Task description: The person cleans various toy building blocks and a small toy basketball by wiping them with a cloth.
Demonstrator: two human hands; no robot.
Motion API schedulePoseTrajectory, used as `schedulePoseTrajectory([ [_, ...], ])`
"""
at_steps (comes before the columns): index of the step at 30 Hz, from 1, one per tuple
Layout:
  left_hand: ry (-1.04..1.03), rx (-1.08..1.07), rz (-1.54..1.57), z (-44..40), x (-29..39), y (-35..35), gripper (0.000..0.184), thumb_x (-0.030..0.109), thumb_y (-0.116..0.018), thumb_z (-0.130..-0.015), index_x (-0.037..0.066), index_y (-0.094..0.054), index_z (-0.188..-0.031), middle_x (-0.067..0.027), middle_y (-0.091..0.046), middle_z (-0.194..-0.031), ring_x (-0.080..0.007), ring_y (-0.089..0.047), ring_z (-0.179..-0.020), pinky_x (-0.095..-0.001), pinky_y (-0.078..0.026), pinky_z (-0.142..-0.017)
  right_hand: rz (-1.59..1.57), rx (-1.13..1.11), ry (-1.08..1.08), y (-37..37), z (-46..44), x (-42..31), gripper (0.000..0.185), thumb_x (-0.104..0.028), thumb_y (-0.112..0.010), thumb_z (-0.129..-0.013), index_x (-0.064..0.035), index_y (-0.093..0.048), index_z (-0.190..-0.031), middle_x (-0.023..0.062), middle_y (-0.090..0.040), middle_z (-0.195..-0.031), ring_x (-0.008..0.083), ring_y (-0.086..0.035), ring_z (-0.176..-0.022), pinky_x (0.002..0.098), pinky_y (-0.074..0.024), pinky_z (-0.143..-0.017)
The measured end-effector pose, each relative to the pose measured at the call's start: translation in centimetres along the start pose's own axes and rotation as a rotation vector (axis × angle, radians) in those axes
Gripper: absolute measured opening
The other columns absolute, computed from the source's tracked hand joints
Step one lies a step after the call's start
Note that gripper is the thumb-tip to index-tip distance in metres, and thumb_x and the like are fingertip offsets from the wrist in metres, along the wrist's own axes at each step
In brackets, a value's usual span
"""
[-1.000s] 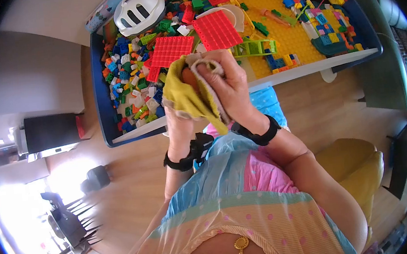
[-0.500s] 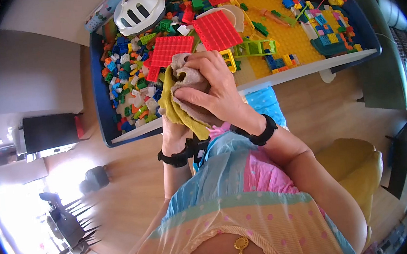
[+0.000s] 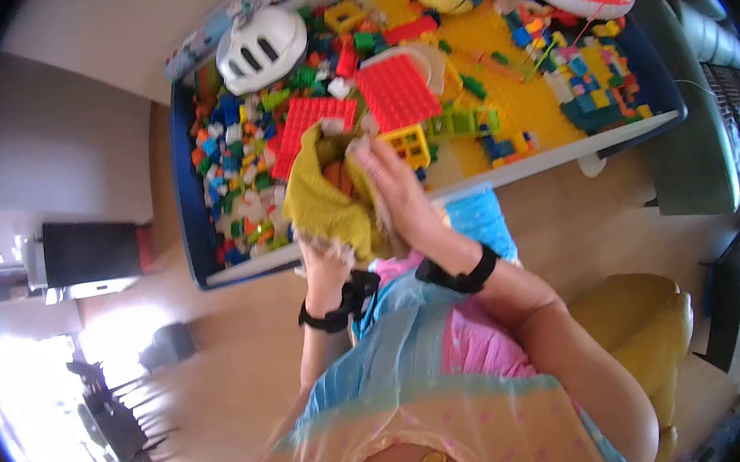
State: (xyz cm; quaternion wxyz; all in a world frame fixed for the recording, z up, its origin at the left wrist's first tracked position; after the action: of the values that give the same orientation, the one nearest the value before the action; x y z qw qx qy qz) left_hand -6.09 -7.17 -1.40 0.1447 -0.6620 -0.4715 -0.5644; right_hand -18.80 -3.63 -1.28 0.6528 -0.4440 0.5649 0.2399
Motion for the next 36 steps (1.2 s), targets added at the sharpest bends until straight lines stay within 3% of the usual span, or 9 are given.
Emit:
schedulePoseTrajectory([
  [7, 0.124, 0.366, 0.285, -1.1, -1.3, 2.4, 0.053, 0.024, -0.060, -0.082, 0.001, -0.039, -0.124, -0.0124, -0.048, -0.118, -0.0218, -0.050, -0.107, -0.0356, -0.043, -0.090, 0.342, -0.124, 0.277, -1.3, -0.2, -1.5, 0.026, -0.020, -0.051, -0.090, 0.0020, -0.053, -0.103, 0.0136, -0.056, -0.097, 0.0256, -0.055, -0.088, 0.0302, -0.0429, -0.078],
  [10, 0.102, 0.379, 0.171, -0.9, -0.7, 3.1, 0.050, 0.034, -0.052, -0.087, 0.007, -0.038, -0.127, -0.0110, -0.048, -0.121, -0.0238, -0.049, -0.110, -0.0369, -0.042, -0.093, -0.765, -0.010, -0.319, -0.8, -0.4, 0.4, 0.033, -0.025, -0.044, -0.093, -0.0025, -0.049, -0.117, 0.0096, -0.057, -0.108, 0.0200, -0.056, -0.097, 0.0315, -0.0451, -0.085],
  [13, 0.376, 0.399, 1.128, -2.0, -1.0, 1.2, 0.047, 0.035, -0.045, -0.091, 0.009, -0.038, -0.129, -0.0084, -0.047, -0.125, -0.0244, -0.048, -0.113, -0.0372, -0.041, -0.095, -0.856, -0.058, -0.569, -0.8, -0.3, 0.4, 0.037, -0.030, -0.041, -0.094, -0.0044, -0.047, -0.119, 0.0088, -0.057, -0.111, 0.0194, -0.058, -0.097, 0.0349, -0.0485, -0.085],
  [15, 0.359, 0.236, 1.252, -2.8, -1.0, -0.1, 0.047, 0.035, -0.045, -0.091, 0.009, -0.037, -0.130, -0.0084, -0.045, -0.127, -0.0244, -0.048, -0.113, -0.0379, -0.040, -0.097, 0.186, -0.277, 0.208, -1.5, -0.4, 0.3, 0.037, -0.024, -0.053, -0.088, -0.0067, -0.049, -0.122, 0.0074, -0.049, -0.111, 0.0205, -0.050, -0.101, 0.0318, -0.0404, -0.088],
  [18, 0.335, 0.218, 0.902, -2.0, 0.0, 0.1, 0.048, 0.030, -0.049, -0.090, 0.007, -0.036, -0.130, -0.0087, -0.045, -0.127, -0.0223, -0.047, -0.113, -0.0363, -0.041, -0.094, 0.353, -0.171, 0.418, -1.8, 1.2, -4.1, 0.034, -0.024, -0.058, -0.087, -0.0080, -0.049, -0.115, 0.0042, -0.046, -0.105, 0.0149, -0.046, -0.099, 0.0290, -0.0373, -0.085],
  [25, 0.230, 0.095, 0.391, -0.7, -1.4, 0.2, 0.047, 0.021, -0.053, -0.088, 0.004, -0.034, -0.129, -0.0089, -0.046, -0.121, -0.0206, -0.049, -0.109, -0.0343, -0.042, -0.091, -0.311, -0.108, -0.158, -0.6, -0.3, 1.0, 0.044, -0.026, -0.060, -0.086, -0.0072, -0.037, -0.119, 0.0040, -0.053, -0.094, 0.0089, -0.050, -0.087, 0.0249, -0.0412, -0.075],
  [26, 0.411, 0.132, 0.783, 0.7, -3.1, -0.3, 0.048, 0.018, -0.055, -0.087, 0.004, -0.035, -0.128, -0.0089, -0.046, -0.121, -0.0201, -0.048, -0.109, -0.0331, -0.042, -0.090, -0.320, -0.074, -0.088, -0.4, -0.2, 0.5, 0.046, -0.025, -0.060, -0.086, -0.0071, -0.036, -0.120, 0.0053, -0.053, -0.097, 0.0100, -0.050, -0.088, 0.0252, -0.0415, -0.076],
  [29, 0.340, 0.152, 0.304, 0.8, -2.9, -0.6, 0.050, 0.018, -0.057, -0.086, 0.005, -0.035, -0.129, -0.0073, -0.045, -0.122, -0.0182, -0.048, -0.109, -0.0312, -0.041, -0.090, -0.266, 0.003, 0.083, 0.1, 0.0, -0.9, 0.051, -0.024, -0.060, -0.086, -0.0069, -0.033, -0.126, 0.0092, -0.052, -0.105, 0.0138, -0.052, -0.093, 0.0265, -0.0421, -0.080],
  [36, 0.439, 0.088, 0.626, -1.0, -1.1, -0.8, 0.050, 0.027, -0.054, -0.086, 0.009, -0.036, -0.130, -0.0035, -0.046, -0.122, -0.0161, -0.048, -0.109, -0.0310, -0.041, -0.090, 0.038, 0.171, 0.322, 1.4, 0.7, -2.6, 0.055, -0.020, -0.062, -0.084, -0.0061, -0.032, -0.128, 0.0135, -0.051, -0.112, 0.0217, -0.054, -0.098, 0.0301, -0.0426, -0.083],
])
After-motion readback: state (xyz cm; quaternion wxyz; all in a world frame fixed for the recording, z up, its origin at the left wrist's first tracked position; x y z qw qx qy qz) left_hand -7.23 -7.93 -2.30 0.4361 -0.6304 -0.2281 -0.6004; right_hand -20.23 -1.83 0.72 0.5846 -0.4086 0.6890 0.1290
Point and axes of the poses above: each hand's wrist, its own z-axis away from the middle knuckle, its own y-axis out of the back of the hand, x = y × z, the point moved 6 cm from there along -z, towards the middle knuckle
